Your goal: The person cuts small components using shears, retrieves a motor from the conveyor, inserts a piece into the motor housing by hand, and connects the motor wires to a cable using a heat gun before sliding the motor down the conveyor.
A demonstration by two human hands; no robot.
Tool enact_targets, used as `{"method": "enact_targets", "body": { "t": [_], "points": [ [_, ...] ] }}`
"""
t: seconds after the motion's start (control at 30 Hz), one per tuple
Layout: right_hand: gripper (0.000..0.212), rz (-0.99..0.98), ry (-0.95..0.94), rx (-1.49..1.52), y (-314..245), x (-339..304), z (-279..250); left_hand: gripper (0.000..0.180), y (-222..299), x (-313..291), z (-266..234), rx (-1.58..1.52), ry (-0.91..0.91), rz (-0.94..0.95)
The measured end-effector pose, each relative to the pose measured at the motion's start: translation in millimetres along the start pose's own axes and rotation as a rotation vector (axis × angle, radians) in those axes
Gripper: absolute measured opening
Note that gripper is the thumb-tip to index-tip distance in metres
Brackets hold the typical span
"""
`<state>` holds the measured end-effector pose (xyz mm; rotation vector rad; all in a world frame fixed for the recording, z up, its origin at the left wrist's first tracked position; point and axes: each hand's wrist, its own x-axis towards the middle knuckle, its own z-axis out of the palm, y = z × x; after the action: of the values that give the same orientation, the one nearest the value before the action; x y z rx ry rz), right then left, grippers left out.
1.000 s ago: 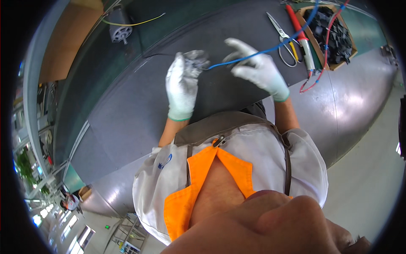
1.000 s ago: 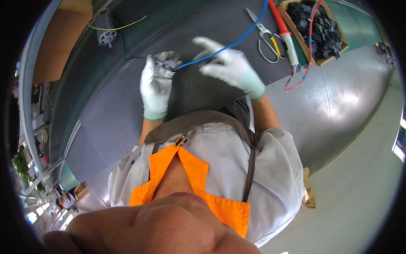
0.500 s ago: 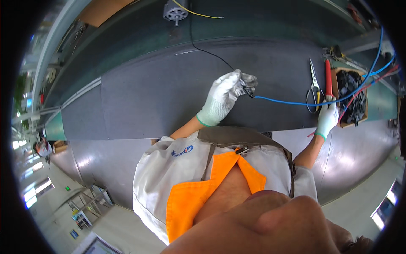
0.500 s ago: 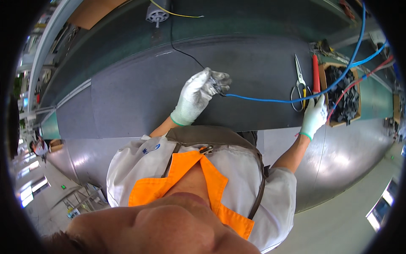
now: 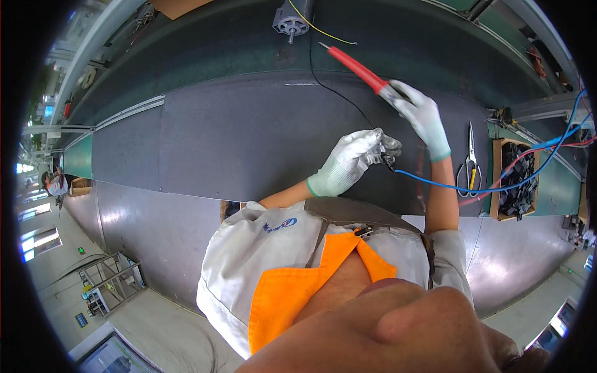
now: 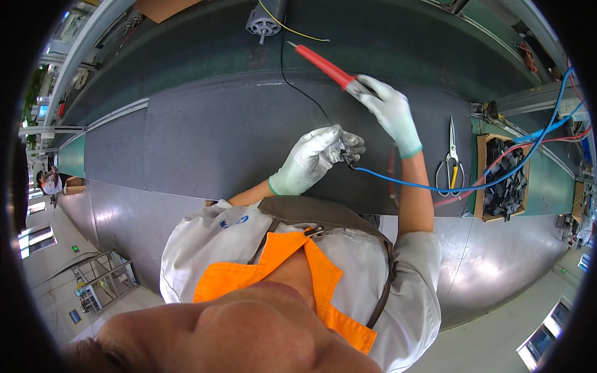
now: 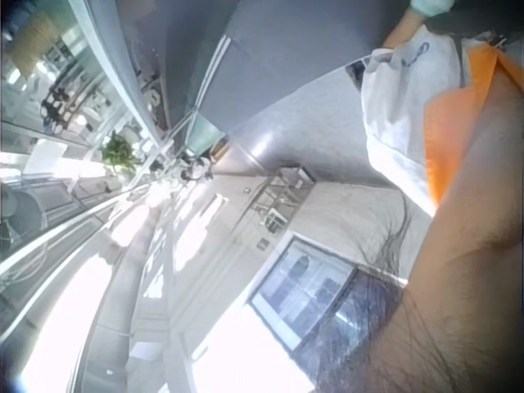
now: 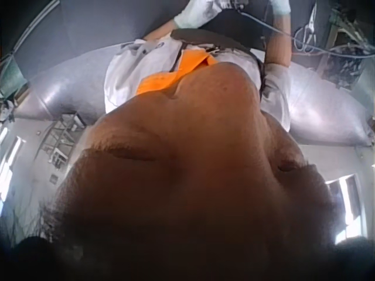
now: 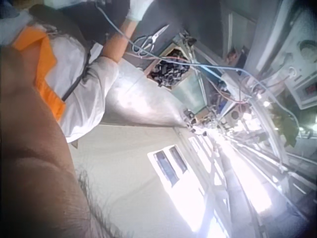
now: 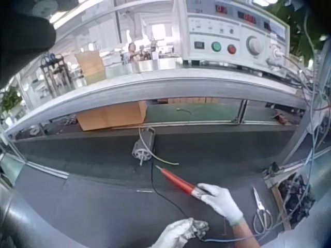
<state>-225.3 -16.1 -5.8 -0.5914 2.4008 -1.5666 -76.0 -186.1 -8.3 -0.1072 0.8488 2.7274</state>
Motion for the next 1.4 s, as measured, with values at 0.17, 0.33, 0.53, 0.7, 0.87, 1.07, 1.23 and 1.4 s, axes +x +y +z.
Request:
{"method": "enact_targets", "body": {
  "t": [0.17,0.33,0.53,0.7,0.87,1.07,1.23,1.4],
  "points": [
    [0.043,0.056,-0.138,-0.003,-6,66,33,0.027,-2,3,-8,0.003,0.021,0.053],
    [0.039,-0.046,-0.166,-0.284,-10,87,45,0.028,0,9,-10,0.004,0.011,0.008],
    [0.020,-0.412,0.003,-0.519,-1,89,68,0.034,0,12,-8,0.014,-0.009,0.009],
    [0.023,-0.152,0.069,-0.442,-19,41,37,0.036,-3,8,-20,0.025,0.037,0.010],
    [0.021,-0.157,0.323,-0.403,-5,-61,-65,0.038,-9,16,-27,0.019,0.023,-0.021],
    [0.043,0.294,0.599,-1.037,68,-167,-128,0.043,-12,21,-15,0.072,0.077,-0.082],
    [0.066,0.304,0.463,-0.858,9,-163,-101,0.045,-17,28,-26,0.256,0.032,-0.023],
    [0.052,0.018,-0.124,0.531,-6,-123,-24,0.042,-5,31,-16,0.692,0.089,0.113]
  ]
}}
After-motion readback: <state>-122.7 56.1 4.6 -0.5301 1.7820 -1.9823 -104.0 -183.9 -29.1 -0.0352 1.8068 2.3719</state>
